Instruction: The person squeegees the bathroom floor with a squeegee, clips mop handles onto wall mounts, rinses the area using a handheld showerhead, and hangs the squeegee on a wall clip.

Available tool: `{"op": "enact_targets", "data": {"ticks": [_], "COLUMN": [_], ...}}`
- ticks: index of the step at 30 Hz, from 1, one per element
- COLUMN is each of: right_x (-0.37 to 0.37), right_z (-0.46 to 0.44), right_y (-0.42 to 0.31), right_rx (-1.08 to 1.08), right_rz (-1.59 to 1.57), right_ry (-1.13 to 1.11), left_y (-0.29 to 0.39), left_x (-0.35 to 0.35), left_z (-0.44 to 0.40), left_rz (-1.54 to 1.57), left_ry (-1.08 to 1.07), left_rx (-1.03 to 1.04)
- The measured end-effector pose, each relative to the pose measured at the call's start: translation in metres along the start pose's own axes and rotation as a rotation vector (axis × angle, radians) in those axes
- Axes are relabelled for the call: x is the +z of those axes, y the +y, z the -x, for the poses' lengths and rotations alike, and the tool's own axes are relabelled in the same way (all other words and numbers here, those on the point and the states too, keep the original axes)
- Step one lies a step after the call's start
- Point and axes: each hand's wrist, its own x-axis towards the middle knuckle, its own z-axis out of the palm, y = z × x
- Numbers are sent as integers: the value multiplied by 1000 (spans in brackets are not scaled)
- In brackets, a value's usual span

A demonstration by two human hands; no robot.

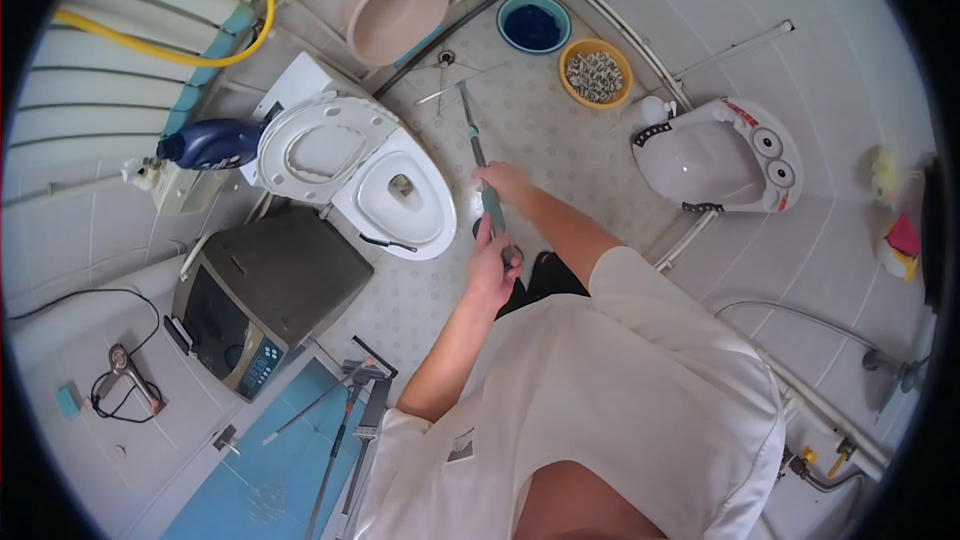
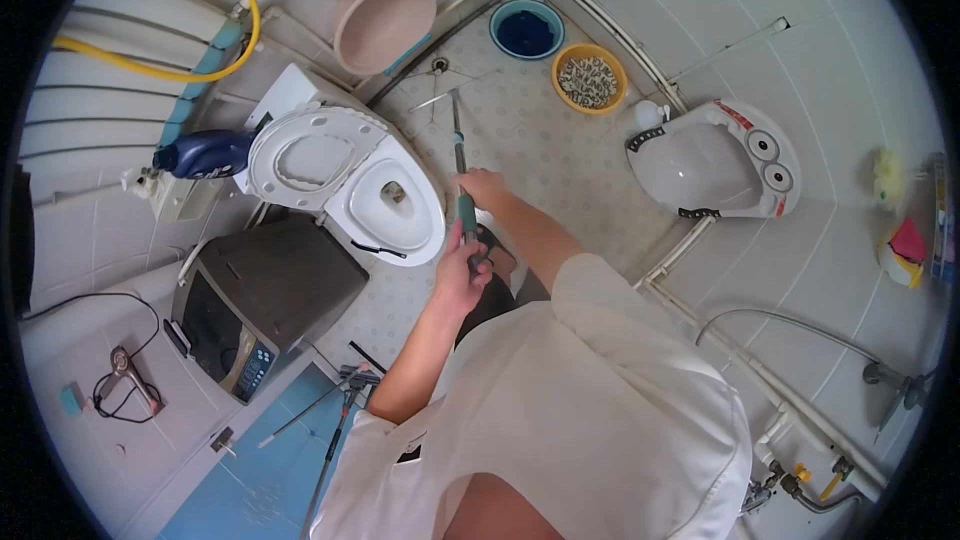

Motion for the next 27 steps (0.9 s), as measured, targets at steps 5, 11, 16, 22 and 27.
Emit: {"op": "enact_targets", "data": {"ticks": [5,11,16,22,27], "right_x": [-29,-77,-160,-224,-255], "right_z": [4,74,144,200,195], "right_y": [29,54,86,171,206], "right_rx": [-16,-107,-163,-273,-403], "right_rz": [-437,-839,-471,-474,-625], "right_ry": [-104,102,29,7,-101], "left_y": [7,-13,-73,-154,-182], "left_x": [25,103,185,284,318], "left_z": [-27,4,18,10,-21], "left_rz": [130,157,276,366,487], "left_ry": [-45,-163,-197,-169,-191], "left_rx": [-272,-317,-314,-250,-228]}}
